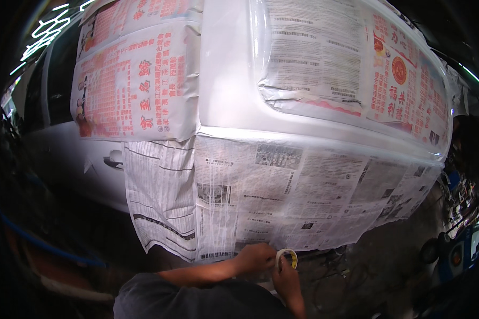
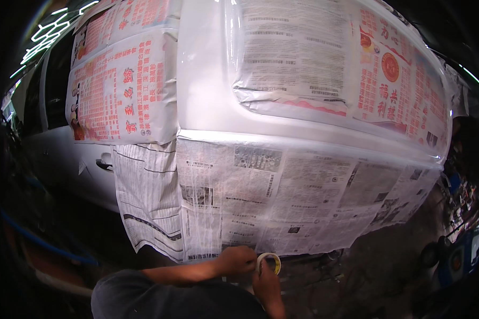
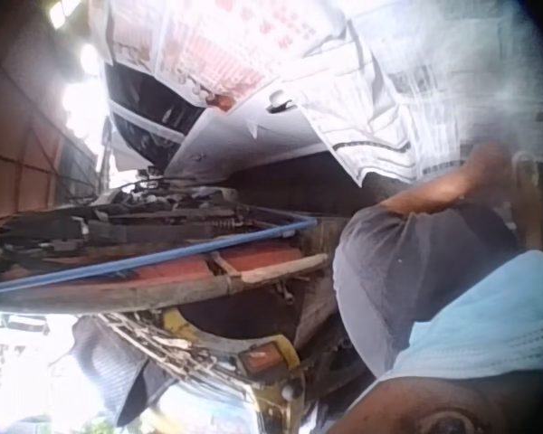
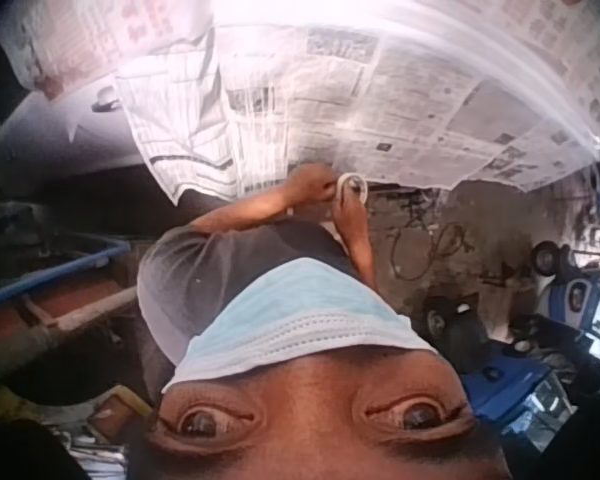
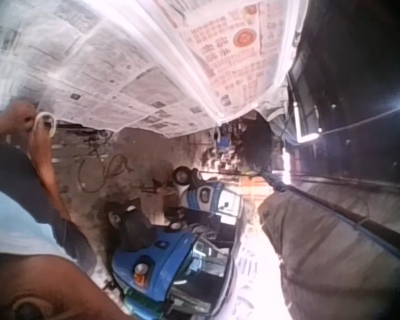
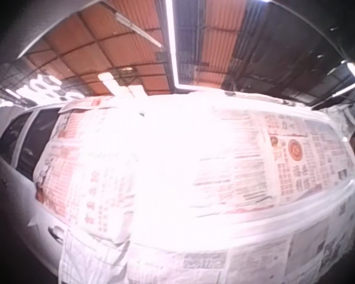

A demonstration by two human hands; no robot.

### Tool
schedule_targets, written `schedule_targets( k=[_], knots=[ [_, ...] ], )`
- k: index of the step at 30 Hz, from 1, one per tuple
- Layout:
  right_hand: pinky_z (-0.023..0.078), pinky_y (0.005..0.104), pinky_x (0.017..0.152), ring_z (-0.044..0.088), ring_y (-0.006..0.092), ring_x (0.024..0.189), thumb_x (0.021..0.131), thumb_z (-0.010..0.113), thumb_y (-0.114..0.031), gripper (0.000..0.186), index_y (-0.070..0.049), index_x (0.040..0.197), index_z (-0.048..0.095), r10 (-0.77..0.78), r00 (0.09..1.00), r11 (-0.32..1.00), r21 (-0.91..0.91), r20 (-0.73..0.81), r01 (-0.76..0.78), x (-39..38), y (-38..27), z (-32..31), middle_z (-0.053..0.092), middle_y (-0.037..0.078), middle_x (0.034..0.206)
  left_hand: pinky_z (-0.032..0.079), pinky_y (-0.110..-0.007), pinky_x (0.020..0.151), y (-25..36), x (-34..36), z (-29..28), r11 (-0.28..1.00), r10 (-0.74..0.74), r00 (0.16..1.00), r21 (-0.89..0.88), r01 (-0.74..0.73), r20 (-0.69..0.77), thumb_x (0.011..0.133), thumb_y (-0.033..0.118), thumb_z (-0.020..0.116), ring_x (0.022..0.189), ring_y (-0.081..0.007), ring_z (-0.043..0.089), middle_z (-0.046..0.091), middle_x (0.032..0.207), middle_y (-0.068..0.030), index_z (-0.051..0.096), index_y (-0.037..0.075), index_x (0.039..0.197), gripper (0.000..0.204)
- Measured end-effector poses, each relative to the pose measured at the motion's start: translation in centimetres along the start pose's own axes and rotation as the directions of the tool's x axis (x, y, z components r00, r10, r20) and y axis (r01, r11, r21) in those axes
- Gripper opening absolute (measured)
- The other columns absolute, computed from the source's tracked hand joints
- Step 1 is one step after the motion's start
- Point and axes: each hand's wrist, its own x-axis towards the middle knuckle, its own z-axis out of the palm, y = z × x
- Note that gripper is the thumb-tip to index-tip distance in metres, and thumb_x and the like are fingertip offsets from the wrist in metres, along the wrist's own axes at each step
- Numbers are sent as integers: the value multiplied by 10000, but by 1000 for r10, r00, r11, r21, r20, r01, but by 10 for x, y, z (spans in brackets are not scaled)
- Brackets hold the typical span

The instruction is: The person uses a spray gun to apply white paint to a car door that has been masked with newspapers and tape, then applies additional tape and peels back a section of the paper.

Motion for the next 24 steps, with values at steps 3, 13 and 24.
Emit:
schedule_targets(
  k=[3, 13, 24],
  knots=[
    [528, 466, 731, 678, 435, 916, 912, 645, -240, 363, -42, 1214, 606, -105, 992, 987, 115, -62, 112, 9, 20, 10, 683, 254, 955, 536, -449, 753, 0, 1, -1, 998, 58, 998, 11, -58, -21, 849, 254, 638, 890, -326, 661, 670, 890, -100, 680, 86, 878, 176],
    [534, 452, 828, 676, 420, 999, 909, 657, -291, 475, -36, 1302, 575, 44, 999, 984, 173, 32, -49, 7, 38, 3, 708, 236, 1036, 509, -376, 821, 5, 9, -3, 928, -17, 993, -372, -27, -115, 873, 227, 726, 909, -274, 628, 648, 904, -96, 704, 55, 963, 195],
    [529, 331, 734, 657, 118, 787, 922, 645, -179, 394, 9, 1264, 596, 142, 977, 842, 500, 158, -203, 14, 59, 4, 716, 76, 888, 485, -372, 743, 10, 13, -20, 964, 19, 974, -256, -79, -228, 890, 140, 718, 814, -276, 610, 625, 853, -97, 710, 50, 899, 90]
  ],
)
